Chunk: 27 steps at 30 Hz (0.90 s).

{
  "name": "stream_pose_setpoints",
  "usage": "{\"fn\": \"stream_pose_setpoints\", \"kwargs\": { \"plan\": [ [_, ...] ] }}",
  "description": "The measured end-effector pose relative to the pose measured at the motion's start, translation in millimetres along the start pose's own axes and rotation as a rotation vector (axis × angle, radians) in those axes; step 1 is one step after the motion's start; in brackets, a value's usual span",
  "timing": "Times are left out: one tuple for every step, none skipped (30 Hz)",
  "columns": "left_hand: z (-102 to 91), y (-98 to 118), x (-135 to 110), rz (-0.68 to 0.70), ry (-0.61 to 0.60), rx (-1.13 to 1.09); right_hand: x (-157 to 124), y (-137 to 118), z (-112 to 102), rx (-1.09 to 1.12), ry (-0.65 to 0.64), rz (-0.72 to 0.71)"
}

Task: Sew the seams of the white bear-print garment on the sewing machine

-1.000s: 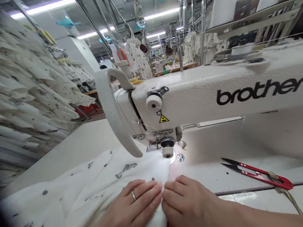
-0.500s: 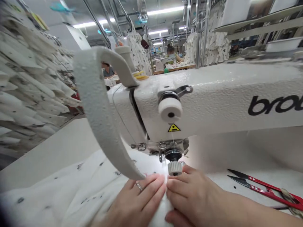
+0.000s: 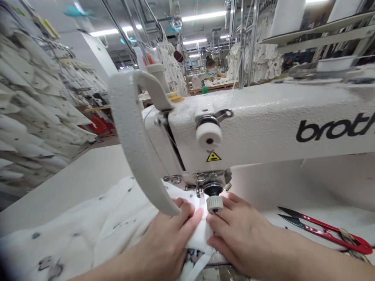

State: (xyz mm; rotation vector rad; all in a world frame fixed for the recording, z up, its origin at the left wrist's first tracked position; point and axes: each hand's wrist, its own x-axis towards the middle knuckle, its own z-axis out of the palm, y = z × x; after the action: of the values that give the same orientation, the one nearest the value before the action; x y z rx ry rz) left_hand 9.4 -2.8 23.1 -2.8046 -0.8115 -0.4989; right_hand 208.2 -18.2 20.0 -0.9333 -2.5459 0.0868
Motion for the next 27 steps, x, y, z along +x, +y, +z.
{"fn": "stream_pose_setpoints", "kwargs": {
  "plan": [
    [0.2, 0.5, -1.4, 0.031, 0.019, 0.002, -1.2, -2.2, -1.4, 0.017, -0.002, -0.007],
    [0.5, 0.7, -2.7, 0.062, 0.041, -0.006, -2.5, -4.1, -2.3, 0.034, -0.020, -0.012],
    [0.9, 0.6, -3.9, 0.088, 0.052, -0.025, -3.8, -5.4, -2.6, 0.043, -0.047, -0.012],
    [1.2, 0.2, -4.8, 0.109, 0.058, -0.050, -5.2, -6.1, -2.1, 0.045, -0.069, -0.014],
    [1.4, -0.4, -5.4, 0.122, 0.055, -0.079, -6.6, -6.2, -0.7, 0.044, -0.086, -0.022],
    [1.6, -1.1, -5.7, 0.129, 0.052, -0.105, -7.9, -5.7, 1.3, 0.044, -0.090, -0.035],
    [1.9, -2.0, -5.8, 0.125, 0.054, -0.129, -9.1, -4.8, 3.6, 0.050, -0.091, -0.050],
    [2.1, -2.9, -5.7, 0.104, 0.063, -0.153, -10.2, -3.6, 5.8, 0.063, -0.087, -0.069],
    [2.3, -3.8, -5.7, 0.073, 0.079, -0.178, -10.9, -2.5, 7.5, 0.073, -0.091, -0.086],
    [2.4, -4.7, -5.7, 0.040, 0.095, -0.205, -11.1, -1.6, 8.2, 0.075, -0.101, -0.100],
    [2.3, -5.5, -5.9, 0.014, 0.101, -0.233, -11.0, -1.2, 7.9, 0.070, -0.117, -0.111],
    [2.0, -6.3, -6.3, 0.001, 0.098, -0.257, -10.5, -1.3, 6.4, 0.056, -0.146, -0.118],
    [1.6, -6.8, -6.8, 0.006, 0.076, -0.273, -9.7, -1.8, 3.8, 0.036, -0.181, -0.127],
    [1.1, -7.2, -7.4, 0.029, 0.040, -0.277, -8.8, -2.7, 0.5, 0.014, -0.219, -0.140],
    [0.6, -7.4, -8.0, 0.061, 0.005, -0.266, -7.9, -3.9, -3.1, -0.007, -0.256, -0.158],
    [0.1, -7.3, -8.4, 0.089, -0.026, -0.243, -7.3, -5.2, -6.5, -0.031, -0.277, -0.182],
    [-0.5, -7.0, -8.4, 0.113, -0.045, -0.211, -7.1, -6.5, -9.2, -0.059, -0.287, -0.210],
    [-1.0, -6.5, -8.1, 0.137, -0.049, -0.180, -7.2, -7.7, -10.6, -0.086, -0.279, -0.238],
    [-1.7, -5.6, -7.5, 0.152, -0.047, -0.150, -7.7, -8.7, -10.2, -0.105, -0.261, -0.258],
    [-2.6, -4.5, -6.4, 0.159, -0.042, -0.125, -8.3, -9.5, -8.0, -0.115, -0.241, -0.258],
    [-3.7, -3.0, -5.2, 0.166, -0.046, -0.112, -8.9, -10.2, -4.1, -0.116, -0.189, -0.238],
    [-4.9, -1.3, -4.0, 0.169, -0.062, -0.110, -9.4, -10.6, 1.1, -0.104, -0.118, -0.205],
    [-6.0, 0.7, -3.0, 0.167, -0.085, -0.116, -9.6, -11.1, 6.8, -0.076, -0.041, -0.159],
    [-6.8, 2.9, -2.3, 0.161, -0.114, -0.128, -9.6, -11.7, 12.4, -0.038, 0.041, -0.109],
    [-7.0, 5.0, -2.1, 0.153, -0.128, -0.142, -9.3, -12.3, 16.9, 0.005, 0.114, -0.063],
    [-6.5, 7.0, -2.3, 0.136, -0.120, -0.152, -8.8, -13.2, 19.9, 0.050, 0.175, -0.029],
    [-5.2, 8.7, -2.9, 0.112, -0.099, -0.154, -8.3, -14.2, 21.2, 0.094, 0.202, 0.000]
  ]
}}
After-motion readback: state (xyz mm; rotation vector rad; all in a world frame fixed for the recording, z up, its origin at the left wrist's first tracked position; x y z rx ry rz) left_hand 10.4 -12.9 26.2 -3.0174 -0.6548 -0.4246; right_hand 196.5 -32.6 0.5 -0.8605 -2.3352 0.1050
